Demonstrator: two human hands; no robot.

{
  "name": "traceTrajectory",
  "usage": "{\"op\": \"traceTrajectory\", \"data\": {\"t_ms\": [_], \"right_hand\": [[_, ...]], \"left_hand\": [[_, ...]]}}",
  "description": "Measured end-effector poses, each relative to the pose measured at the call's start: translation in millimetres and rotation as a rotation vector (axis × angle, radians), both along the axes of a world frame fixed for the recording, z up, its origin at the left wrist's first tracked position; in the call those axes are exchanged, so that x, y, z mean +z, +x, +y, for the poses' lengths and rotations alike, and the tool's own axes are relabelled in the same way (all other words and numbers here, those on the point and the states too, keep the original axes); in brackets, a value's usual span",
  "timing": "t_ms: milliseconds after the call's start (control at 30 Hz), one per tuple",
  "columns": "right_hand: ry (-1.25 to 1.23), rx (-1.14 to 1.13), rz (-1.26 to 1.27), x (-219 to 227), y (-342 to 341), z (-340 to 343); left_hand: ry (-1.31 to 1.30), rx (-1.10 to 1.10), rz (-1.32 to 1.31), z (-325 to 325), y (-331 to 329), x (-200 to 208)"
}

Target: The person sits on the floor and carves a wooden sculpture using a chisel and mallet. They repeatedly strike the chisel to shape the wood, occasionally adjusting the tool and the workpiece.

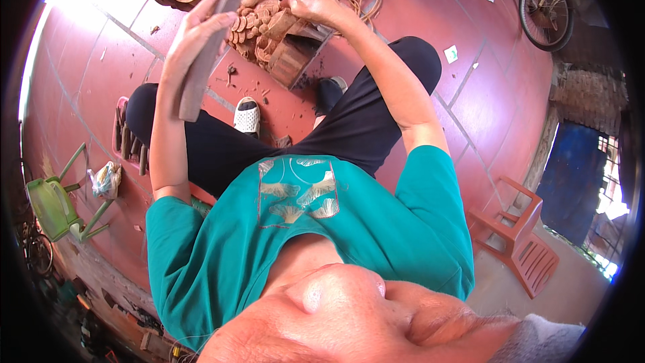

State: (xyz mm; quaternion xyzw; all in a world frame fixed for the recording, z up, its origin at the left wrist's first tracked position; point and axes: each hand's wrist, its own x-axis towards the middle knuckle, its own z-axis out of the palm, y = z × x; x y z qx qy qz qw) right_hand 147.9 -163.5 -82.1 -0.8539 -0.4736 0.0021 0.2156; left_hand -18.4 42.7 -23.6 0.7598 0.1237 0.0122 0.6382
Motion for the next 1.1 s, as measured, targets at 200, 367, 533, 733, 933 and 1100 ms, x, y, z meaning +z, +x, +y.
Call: {"op": "traceTrajectory", "data": {"t_ms": [200,367,533,733,933,1100], "right_hand": [[0.065,-0.019,0.051,-4.9,-1.5,-3.9],[0.039,0.004,0.035,-6.9,4.8,-4.6],[0.079,-0.003,0.074,-10.3,1.9,-11.3],[0.125,-0.029,0.102,-16.2,7.3,-2.8],[0.078,-0.047,0.212,-15.5,11.9,-0.8],[-0.020,-0.051,0.283,-3.9,11.9,0.4]], "left_hand": [[-0.105,0.289,-0.202,21.6,3.2,14.2],[0.073,-0.053,0.090,2.3,0.3,8.6],[-0.023,0.171,-0.045,9.2,-7.8,22.1],[0.010,0.180,-0.028,11.4,9.3,17.9],[-0.193,-0.065,0.129,30.5,11.0,22.2],[-0.020,0.154,-0.061,44.1,25.1,26.6]]}}
